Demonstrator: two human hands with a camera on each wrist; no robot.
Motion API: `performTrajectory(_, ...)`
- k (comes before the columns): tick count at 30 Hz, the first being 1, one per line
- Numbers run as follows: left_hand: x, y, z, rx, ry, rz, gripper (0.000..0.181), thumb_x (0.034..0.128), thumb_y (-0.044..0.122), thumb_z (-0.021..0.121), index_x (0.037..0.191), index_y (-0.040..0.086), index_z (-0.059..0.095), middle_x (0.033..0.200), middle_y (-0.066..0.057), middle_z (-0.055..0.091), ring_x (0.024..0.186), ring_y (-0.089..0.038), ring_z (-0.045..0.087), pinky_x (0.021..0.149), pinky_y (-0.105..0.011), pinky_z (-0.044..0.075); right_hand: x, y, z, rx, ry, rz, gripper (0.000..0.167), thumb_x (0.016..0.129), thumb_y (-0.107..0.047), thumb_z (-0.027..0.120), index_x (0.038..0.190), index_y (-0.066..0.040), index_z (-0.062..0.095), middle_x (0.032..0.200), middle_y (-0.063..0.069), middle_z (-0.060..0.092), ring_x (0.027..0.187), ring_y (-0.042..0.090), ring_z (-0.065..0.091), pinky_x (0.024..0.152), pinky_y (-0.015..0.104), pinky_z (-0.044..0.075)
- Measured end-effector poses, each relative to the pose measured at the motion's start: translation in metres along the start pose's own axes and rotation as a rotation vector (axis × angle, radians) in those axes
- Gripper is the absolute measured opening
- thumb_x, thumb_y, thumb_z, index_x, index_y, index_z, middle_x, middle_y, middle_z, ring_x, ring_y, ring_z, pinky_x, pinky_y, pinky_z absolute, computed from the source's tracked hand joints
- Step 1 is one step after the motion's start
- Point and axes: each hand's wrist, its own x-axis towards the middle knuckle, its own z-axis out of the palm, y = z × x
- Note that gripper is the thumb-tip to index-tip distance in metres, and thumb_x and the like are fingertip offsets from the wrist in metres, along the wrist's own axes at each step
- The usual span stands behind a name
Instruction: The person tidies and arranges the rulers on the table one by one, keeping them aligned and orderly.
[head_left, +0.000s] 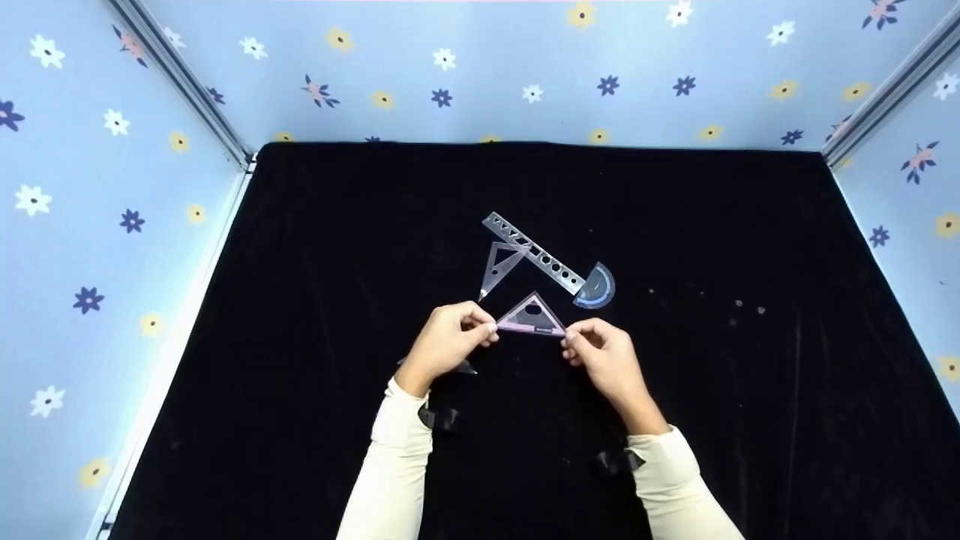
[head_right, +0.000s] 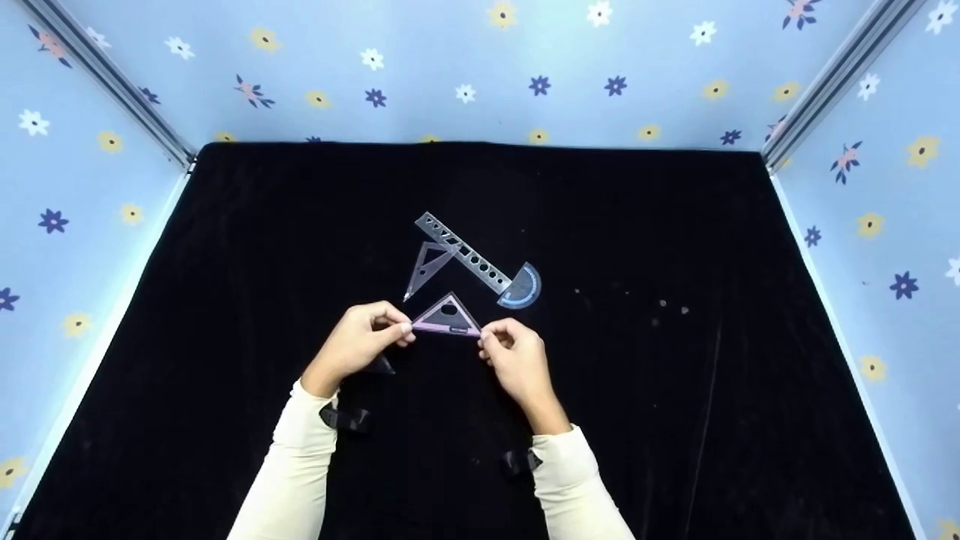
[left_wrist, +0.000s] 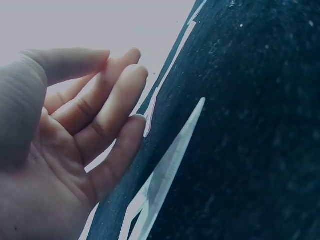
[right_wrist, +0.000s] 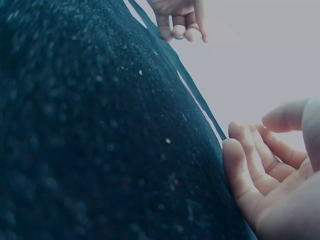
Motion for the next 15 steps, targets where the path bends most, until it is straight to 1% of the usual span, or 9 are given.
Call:
performTrajectory(3,-0.0006,-0.0005,-0.0011,0.007,-0.033,-0.009,0.004,0.091,0.008,0.07,0.089,0.008,0.073,0.077,0.002,0.073,0.07,-0.016,0.07,0.063,-0.027,0.054,-0.0023,-0.0003,-0.0014,-0.035,-0.01,-0.013,0.007,0.093,0.007,0.064,0.094,0.008,0.07,0.079,0.019,0.068,0.063,0.017,0.065,0.056,0.027,0.055)
performTrajectory(9,-0.002,-0.0009,-0.0038,-0.028,-0.122,-0.011,0.004,0.0922,0.004,0.069,0.093,0.004,0.073,0.08,-0.002,0.074,0.073,-0.02,0.071,0.07,-0.03,0.057,-0.0049,-0.0029,-0.0015,-0.087,0.003,-0.027,0.012,0.09,0.009,0.065,0.1,0.007,0.073,0.081,0.022,0.07,0.064,0.017,0.065,0.057,0.027,0.055)
performTrajectory(12,-0.0025,-0.0002,-0.0046,-0.035,-0.141,-0.011,0.005,0.0925,0.003,0.068,0.095,0.003,0.073,0.083,-0.005,0.074,0.076,-0.023,0.071,0.072,-0.031,0.057,-0.0054,-0.0027,-0.0004,-0.082,0.002,-0.027,0.014,0.089,0.009,0.066,0.102,0.009,0.071,0.082,0.023,0.069,0.064,0.018,0.065,0.057,0.027,0.055)
performTrajectory(15,-0.0027,0.0002,-0.0053,-0.026,-0.141,-0.012,0.007,0.0922,0.002,0.068,0.097,0.002,0.073,0.085,-0.007,0.075,0.078,-0.024,0.072,0.072,-0.029,0.056,-0.0052,-0.0018,0.0005,-0.068,-0.015,-0.022,0.014,0.088,0.01,0.067,0.101,0.01,0.069,0.082,0.021,0.069,0.063,0.019,0.065,0.056,0.026,0.054)
